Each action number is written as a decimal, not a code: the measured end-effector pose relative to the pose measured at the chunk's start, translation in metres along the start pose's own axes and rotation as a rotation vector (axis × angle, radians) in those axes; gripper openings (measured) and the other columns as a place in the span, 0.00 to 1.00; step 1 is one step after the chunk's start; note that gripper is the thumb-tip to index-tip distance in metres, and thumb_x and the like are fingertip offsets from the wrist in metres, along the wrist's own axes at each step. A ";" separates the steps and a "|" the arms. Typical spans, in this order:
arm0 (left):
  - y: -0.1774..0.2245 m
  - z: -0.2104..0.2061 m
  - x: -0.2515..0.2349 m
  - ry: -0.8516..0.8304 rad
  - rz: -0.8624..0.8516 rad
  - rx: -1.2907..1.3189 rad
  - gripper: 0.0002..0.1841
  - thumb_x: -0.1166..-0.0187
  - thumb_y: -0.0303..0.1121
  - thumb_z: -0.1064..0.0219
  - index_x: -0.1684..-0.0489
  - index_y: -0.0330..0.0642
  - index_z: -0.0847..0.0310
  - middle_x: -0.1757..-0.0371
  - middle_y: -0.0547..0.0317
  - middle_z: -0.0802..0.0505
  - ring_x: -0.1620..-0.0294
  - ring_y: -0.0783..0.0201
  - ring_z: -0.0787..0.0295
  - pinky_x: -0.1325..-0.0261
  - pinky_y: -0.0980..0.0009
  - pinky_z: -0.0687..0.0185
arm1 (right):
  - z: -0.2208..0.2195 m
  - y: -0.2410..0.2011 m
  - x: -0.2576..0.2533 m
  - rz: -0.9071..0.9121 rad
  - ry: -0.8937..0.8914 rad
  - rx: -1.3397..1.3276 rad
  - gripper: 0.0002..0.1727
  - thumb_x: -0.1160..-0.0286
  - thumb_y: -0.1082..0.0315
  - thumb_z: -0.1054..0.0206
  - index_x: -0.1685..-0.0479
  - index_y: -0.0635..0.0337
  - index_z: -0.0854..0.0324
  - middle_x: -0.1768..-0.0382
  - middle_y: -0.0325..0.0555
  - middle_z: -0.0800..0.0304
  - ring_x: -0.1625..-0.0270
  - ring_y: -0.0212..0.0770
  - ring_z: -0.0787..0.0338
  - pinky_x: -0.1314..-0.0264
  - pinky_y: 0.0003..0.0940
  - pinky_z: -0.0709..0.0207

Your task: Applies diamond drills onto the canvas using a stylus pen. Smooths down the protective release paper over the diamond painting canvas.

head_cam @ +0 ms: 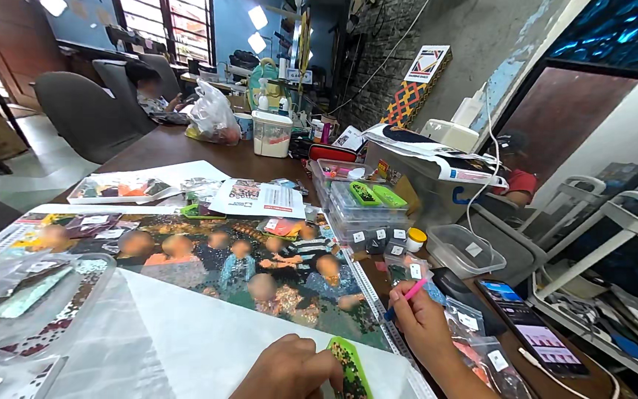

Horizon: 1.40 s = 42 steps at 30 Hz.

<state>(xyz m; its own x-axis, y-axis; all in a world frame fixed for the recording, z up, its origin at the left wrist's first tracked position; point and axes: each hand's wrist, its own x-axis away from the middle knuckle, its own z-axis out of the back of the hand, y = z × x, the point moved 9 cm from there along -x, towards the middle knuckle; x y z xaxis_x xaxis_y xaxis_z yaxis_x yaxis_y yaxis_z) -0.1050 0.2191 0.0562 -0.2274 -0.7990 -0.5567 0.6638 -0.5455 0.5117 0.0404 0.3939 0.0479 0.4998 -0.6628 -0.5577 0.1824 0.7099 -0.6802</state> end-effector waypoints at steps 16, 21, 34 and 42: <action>-0.005 0.000 0.001 0.042 0.060 -0.084 0.11 0.26 0.25 0.43 0.64 0.42 0.11 0.83 0.55 0.16 0.79 0.56 0.20 0.67 0.60 0.27 | -0.003 -0.005 0.001 0.031 -0.019 0.072 0.13 0.14 0.61 0.46 0.61 0.60 0.20 0.79 0.30 0.21 0.81 0.18 0.26 0.78 0.14 0.30; -0.017 -0.003 0.003 0.037 0.168 -0.126 0.10 0.23 0.27 0.42 0.62 0.42 0.11 0.80 0.55 0.12 0.77 0.55 0.13 0.69 0.56 0.20 | -0.004 -0.017 0.003 0.142 -0.015 0.189 0.17 0.12 0.58 0.46 0.62 0.60 0.19 0.81 0.32 0.24 0.81 0.17 0.28 0.77 0.13 0.32; -0.020 -0.007 0.002 -0.040 0.235 -0.102 0.10 0.29 0.26 0.40 0.59 0.40 0.12 0.81 0.51 0.14 0.77 0.49 0.14 0.69 0.51 0.22 | -0.036 -0.056 0.016 0.257 -0.209 -0.124 0.19 0.07 0.52 0.48 0.55 0.58 0.23 0.72 0.37 0.17 0.74 0.18 0.21 0.71 0.13 0.25; -0.026 -0.006 0.001 -0.064 0.333 -0.089 0.12 0.24 0.27 0.43 0.51 0.38 0.14 0.77 0.48 0.13 0.74 0.47 0.12 0.67 0.49 0.19 | -0.041 -0.057 0.018 0.270 -0.237 -0.141 0.18 0.07 0.53 0.47 0.55 0.59 0.23 0.72 0.37 0.18 0.73 0.19 0.21 0.69 0.13 0.25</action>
<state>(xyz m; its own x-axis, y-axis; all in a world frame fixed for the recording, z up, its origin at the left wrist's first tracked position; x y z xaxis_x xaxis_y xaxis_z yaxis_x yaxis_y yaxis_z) -0.1185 0.2344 0.0388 -0.0308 -0.9452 -0.3251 0.7681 -0.2305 0.5974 0.0040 0.3316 0.0576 0.6988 -0.3717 -0.6112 -0.0922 0.8005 -0.5921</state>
